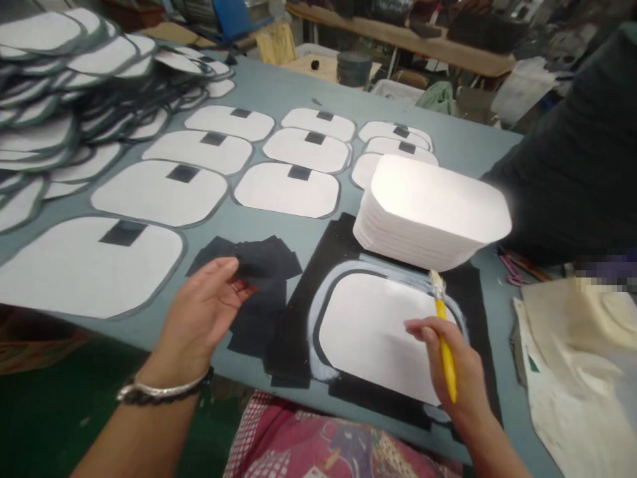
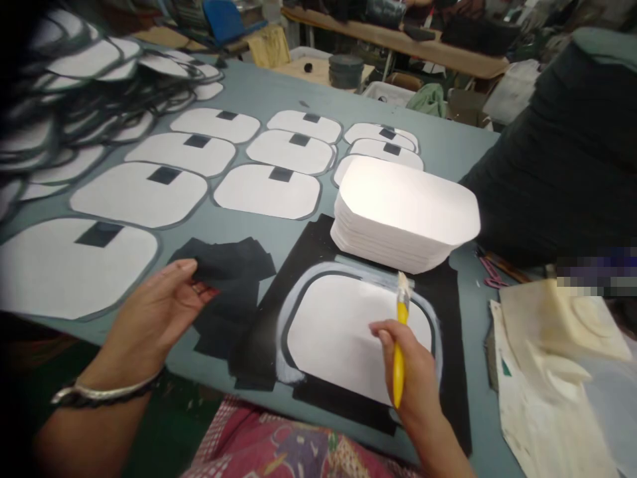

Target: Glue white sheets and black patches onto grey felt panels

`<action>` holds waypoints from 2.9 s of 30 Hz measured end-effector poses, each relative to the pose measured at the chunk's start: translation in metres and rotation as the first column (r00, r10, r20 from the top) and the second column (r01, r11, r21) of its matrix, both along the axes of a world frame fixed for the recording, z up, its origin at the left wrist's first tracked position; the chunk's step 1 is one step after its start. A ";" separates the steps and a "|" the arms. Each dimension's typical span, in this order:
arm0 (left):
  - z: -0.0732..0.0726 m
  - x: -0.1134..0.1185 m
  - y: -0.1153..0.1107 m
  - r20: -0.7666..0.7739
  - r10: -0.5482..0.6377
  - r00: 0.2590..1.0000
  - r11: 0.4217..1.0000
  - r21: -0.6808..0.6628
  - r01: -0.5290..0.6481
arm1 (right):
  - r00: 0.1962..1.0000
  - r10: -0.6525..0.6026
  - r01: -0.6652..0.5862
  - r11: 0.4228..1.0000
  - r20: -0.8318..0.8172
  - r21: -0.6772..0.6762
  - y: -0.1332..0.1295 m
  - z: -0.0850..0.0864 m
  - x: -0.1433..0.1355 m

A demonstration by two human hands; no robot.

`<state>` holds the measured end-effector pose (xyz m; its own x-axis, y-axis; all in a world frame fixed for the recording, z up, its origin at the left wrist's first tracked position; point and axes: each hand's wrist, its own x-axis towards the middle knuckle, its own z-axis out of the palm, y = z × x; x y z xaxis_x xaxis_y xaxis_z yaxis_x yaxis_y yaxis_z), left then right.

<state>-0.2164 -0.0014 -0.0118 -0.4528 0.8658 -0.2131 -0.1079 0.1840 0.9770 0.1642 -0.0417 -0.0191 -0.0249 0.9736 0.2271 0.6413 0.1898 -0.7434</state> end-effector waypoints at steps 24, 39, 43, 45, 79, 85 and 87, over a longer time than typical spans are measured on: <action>-0.040 0.210 0.038 -0.127 -0.690 0.713 0.714 -0.280 0.642 | 0.975 -0.210 0.215 0.973 0.072 -0.081 0.035 -0.038 -0.001; -0.034 0.225 0.067 -0.693 -0.663 0.283 0.723 -0.497 0.479 | 0.881 -0.265 0.228 0.964 0.391 0.140 0.063 -0.061 0.000; -0.037 0.225 0.065 -0.690 -0.688 0.225 0.704 -0.560 0.436 | 0.871 -0.263 0.227 0.965 0.414 0.134 0.064 -0.063 0.000; -0.037 0.226 0.066 -0.694 -0.701 0.163 0.688 -0.598 0.411 | 0.862 -0.255 0.228 0.967 0.439 0.113 0.065 -0.064 -0.001; -0.017 0.244 -0.004 -0.405 -0.824 0.397 0.497 -0.177 0.850 | 0.945 -0.297 0.328 0.854 -0.141 0.404 0.006 0.012 0.003; -0.010 0.295 -0.062 0.274 -0.939 0.207 0.235 0.076 0.969 | 0.883 -0.439 0.453 0.703 -0.166 0.548 -0.031 0.021 0.046; -0.011 0.310 -0.083 0.513 -0.852 0.108 0.201 0.130 0.971 | 0.847 -0.516 0.482 0.648 -0.126 0.590 -0.048 0.017 0.064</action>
<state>0.0932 -0.0841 -0.0230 0.8372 0.4566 -0.3009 -0.0415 0.6018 0.7976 0.2282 -0.0901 -0.0026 0.3974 0.5160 0.7588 0.8008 0.2088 -0.5613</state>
